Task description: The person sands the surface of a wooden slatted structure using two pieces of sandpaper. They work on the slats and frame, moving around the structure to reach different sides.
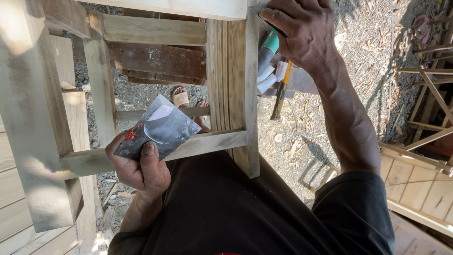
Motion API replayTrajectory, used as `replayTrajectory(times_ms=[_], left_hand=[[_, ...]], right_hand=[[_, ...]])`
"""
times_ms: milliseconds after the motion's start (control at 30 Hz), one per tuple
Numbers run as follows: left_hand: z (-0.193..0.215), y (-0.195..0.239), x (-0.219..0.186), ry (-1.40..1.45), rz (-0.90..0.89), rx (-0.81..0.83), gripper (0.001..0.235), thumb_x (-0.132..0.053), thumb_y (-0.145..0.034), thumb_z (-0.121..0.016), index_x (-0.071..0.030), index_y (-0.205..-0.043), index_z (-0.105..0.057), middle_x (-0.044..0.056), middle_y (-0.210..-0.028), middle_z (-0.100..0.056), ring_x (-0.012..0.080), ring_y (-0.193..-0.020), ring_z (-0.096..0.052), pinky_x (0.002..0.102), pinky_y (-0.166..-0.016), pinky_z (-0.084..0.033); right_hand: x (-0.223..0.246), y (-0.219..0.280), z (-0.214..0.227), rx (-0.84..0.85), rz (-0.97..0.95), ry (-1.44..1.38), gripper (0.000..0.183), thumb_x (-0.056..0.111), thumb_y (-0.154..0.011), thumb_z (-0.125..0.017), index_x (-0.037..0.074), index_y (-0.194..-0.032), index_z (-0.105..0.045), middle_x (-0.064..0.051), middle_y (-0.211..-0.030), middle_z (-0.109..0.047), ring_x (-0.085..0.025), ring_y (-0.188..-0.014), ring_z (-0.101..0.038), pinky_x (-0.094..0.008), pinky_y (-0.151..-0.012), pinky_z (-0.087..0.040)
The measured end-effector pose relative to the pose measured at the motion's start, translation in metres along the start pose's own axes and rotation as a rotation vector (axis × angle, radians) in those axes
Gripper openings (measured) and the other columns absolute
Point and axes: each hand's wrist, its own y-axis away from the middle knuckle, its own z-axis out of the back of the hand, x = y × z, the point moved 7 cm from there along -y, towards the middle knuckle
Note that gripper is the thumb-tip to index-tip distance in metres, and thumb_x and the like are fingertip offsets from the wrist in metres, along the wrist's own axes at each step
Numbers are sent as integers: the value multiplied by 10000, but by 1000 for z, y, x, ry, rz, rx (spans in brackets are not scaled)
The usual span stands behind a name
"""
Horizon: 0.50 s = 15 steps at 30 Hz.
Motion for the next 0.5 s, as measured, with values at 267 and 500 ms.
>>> replayTrajectory(times_ms=[267, 500], left_hand=[[3, 5, 1, 7, 10, -1, 363, -27, -1039, -562, 84, -1367, -450, 185, -1066, -656, 106, -870, -611, 199, -772, -504], [6, 6, 2, -24, -20, -24, 366, -24, -1011, -554, 81, -1346, -451, 192, -1088, -659, 116, -844, -628, 199, -717, -510]], right_hand=[[-8, 2, 15, 26, -44, -115, 255, 14, -925, -699, 137, -1146, -731, 65, -1162, -703, -154, -1089, -626, -370, -996, -453], [-32, 0, -20, 88, -176, 93, 482, -40, -971, -721, 266, -1324, -839, 39, -919, -700, -171, -758, -584, -366, -689, -424]])
